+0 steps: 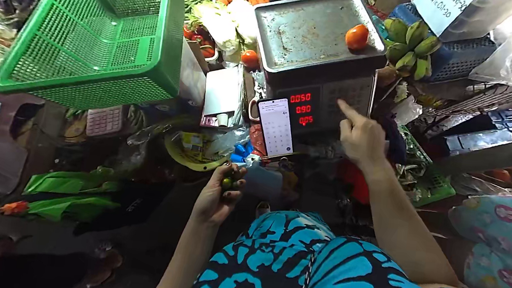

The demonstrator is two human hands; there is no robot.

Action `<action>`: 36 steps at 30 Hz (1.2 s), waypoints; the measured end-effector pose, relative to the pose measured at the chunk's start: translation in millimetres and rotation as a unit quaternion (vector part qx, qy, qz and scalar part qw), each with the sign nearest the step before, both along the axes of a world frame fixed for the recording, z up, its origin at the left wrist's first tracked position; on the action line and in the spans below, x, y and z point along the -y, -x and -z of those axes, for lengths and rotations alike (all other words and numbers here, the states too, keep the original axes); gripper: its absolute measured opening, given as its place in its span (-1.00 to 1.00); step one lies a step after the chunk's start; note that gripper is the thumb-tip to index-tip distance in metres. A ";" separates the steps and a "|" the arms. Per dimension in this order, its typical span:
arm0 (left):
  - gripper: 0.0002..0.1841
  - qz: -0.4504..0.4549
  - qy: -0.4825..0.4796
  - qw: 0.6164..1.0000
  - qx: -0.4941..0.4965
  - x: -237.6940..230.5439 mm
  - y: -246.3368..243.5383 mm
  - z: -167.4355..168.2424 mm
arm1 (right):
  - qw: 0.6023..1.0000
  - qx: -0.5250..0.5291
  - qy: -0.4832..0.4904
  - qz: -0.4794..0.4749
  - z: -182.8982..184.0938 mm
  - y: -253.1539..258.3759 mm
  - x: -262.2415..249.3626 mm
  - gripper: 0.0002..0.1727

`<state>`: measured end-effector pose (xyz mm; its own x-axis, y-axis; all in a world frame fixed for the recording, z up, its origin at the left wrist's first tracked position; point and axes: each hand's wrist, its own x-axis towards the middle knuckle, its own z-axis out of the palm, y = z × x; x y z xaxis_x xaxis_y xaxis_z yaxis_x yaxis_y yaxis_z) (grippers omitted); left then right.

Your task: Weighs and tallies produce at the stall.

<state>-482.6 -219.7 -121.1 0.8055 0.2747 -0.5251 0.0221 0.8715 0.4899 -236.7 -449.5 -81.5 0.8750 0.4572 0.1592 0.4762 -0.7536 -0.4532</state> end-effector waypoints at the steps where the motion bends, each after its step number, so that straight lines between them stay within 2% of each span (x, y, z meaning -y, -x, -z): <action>1: -0.66 -0.005 0.008 1.000 -0.001 0.0 1.1 0.0 | 0.999 0.015 -0.019 -0.037 12.5 16.9 -3.0 -0.45; 6: -0.61 -0.011 0.045 0.999 -0.006 -3.2 6.6 1.7 | 0.978 0.091 -0.072 -0.174 79.4 76.6 -22.8 -0.55; 12: -0.63 -0.013 0.053 0.998 -0.006 -4.3 7.9 3.5 | 0.965 0.106 -0.056 -0.231 89.0 81.2 -48.8 -0.51; 14: -0.68 0.000 -0.003 1.000 -0.014 -1.2 3.6 -1.0 | 0.968 0.092 -0.035 -0.230 89.1 78.4 -53.2 -0.49; 16: -0.73 0.018 -0.147 0.989 -0.009 -0.4 -8.3 -12.7 | 0.967 0.099 -0.064 -0.226 86.9 78.1 -50.6 -0.51; 17: -0.75 0.027 -0.251 0.968 -0.003 -2.0 -17.2 -21.7 | 0.966 0.102 -0.087 -0.221 83.8 79.6 -45.9 -0.51; 19: -0.87 0.039 -0.471 0.881 0.028 -11.0 -42.9 -44.5 | 0.967 0.106 -0.116 -0.202 79.1 82.6 -30.5 -0.53; 20: -0.90 0.033 -0.576 0.815 0.057 -16.4 -61.9 -58.4 | 0.970 0.107 -0.121 -0.184 79.1 82.6 -20.4 -0.53; 22: -0.82 0.010 -0.764 0.637 0.108 -26.5 -110.6 -90.1 | 0.975 0.117 -0.123 -0.140 80.9 80.7 1.8 -0.54; 23: -0.78 0.012 -0.825 0.553 0.116 -30.9 -136.8 -106.0 | 0.978 0.128 -0.122 -0.113 79.6 78.9 12.4 -0.54; 24: -0.76 0.028 -0.863 0.492 0.109 -33.5 -164.5 -120.0 | 0.979 0.142 -0.119 -0.081 73.4 74.2 24.4 -0.54; 25: -0.75 0.061 -0.884 0.454 0.099 -32.9 -194.7 -131.9 | 0.979 0.161 -0.117 -0.044 61.4 66.3 39.0 -0.55; 27: -0.75 0.136 -0.897 0.413 0.080 -26.9 -252.7 -142.9 | 0.966 0.222 -0.128 0.038 29.6 45.4 68.9 -0.57; 30: -0.74 0.186 -0.907 0.376 0.025 -24.1 -303.8 -125.1 | 0.924 0.330 -0.147 0.128 -37.9 15.8 112.4 -0.60; 32: -0.67 0.214 -0.908 0.359 -0.023 -21.4 -311.6 -120.3 | 0.902 0.374 -0.137 0.167 -91.7 -0.8 139.7 -0.58; 36: -0.50 0.233 -0.902 0.360 -0.039 -19.0 -302.5 -128.5 | 0.895 0.361 -0.173 0.195 -196.8 -39.8 169.0 -0.55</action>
<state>-180.1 -200.6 7.4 0.9871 0.0701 0.1440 0.0353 -0.9722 0.2316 -196.9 -618.4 115.3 0.5692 -0.0462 0.8209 0.4701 -0.8009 -0.3710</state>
